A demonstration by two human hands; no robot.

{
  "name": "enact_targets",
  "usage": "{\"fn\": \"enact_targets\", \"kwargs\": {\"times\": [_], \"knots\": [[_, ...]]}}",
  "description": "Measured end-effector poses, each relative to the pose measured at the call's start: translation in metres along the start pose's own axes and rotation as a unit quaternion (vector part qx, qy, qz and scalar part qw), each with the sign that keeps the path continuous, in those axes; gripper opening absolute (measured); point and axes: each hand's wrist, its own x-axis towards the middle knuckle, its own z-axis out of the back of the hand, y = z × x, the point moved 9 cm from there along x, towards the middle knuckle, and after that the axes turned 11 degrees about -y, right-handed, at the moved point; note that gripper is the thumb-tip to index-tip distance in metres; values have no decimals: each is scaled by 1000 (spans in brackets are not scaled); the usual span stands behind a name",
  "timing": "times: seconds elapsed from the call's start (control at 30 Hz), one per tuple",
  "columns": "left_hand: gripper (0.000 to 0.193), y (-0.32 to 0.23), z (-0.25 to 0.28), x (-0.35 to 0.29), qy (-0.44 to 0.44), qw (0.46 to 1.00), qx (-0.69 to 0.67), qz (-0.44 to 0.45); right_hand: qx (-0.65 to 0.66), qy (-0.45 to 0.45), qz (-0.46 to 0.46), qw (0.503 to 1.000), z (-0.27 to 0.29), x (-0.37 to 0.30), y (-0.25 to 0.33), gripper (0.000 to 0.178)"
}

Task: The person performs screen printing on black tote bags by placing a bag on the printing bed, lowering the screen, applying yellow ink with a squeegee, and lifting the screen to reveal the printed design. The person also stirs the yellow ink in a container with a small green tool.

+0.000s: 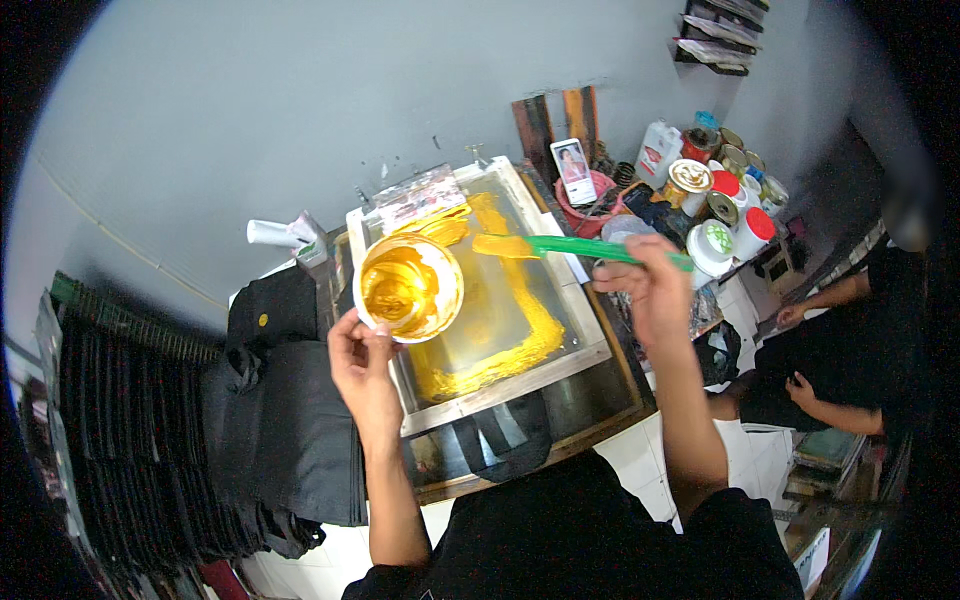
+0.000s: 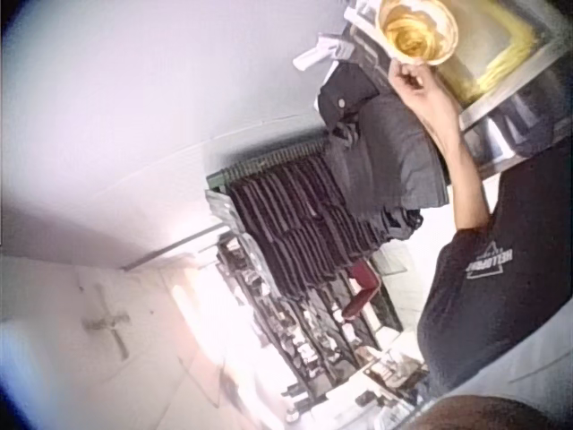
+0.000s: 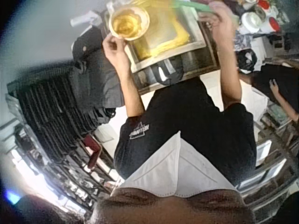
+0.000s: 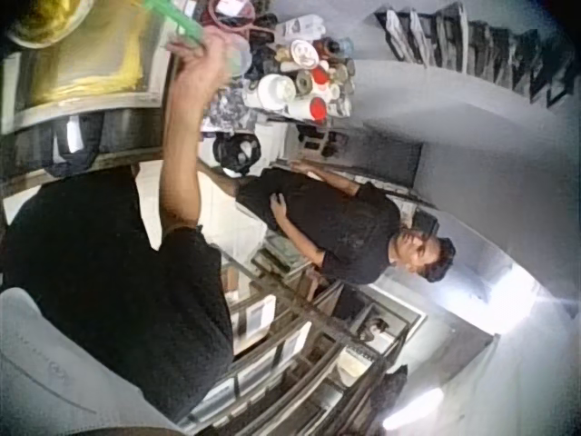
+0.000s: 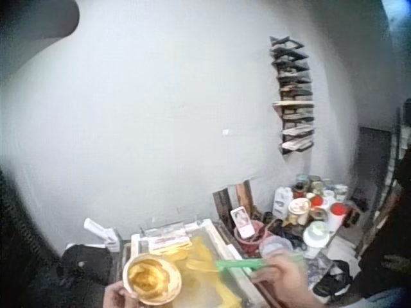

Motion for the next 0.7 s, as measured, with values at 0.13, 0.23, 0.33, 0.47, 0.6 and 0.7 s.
{"fn": "enact_targets", "kwargs": {"times": [0.13, 0.23, 0.33, 0.47, 0.6, 0.7], "knots": [[33, 15, -86, -46, 130, 990, 26, 44, -123, 37, 66, 989, 21, -7, 86, 14], [34, 31, -159, -97, 252, 960, -22, 123, -285, 42, 98, 952, 39, 7, 112, 16], [33, 63, -224, -141, 319, 921, -25, 221, -425, 3, 89, 901, 89, 30, 125, 26], [30, 106, -290, -181, 388, 889, 37, 241, -357, 8, 60, 932, 182, 40, 115, 52], [28, 153, -330, -202, 437, 861, 198, 169, -339, 40, -132, 931, 274, 30, 19, 74], [31, 192, -350, -215, 434, 841, 270, 176, -247, -3, -165, 955, 317, 34, -41, 71]]}}
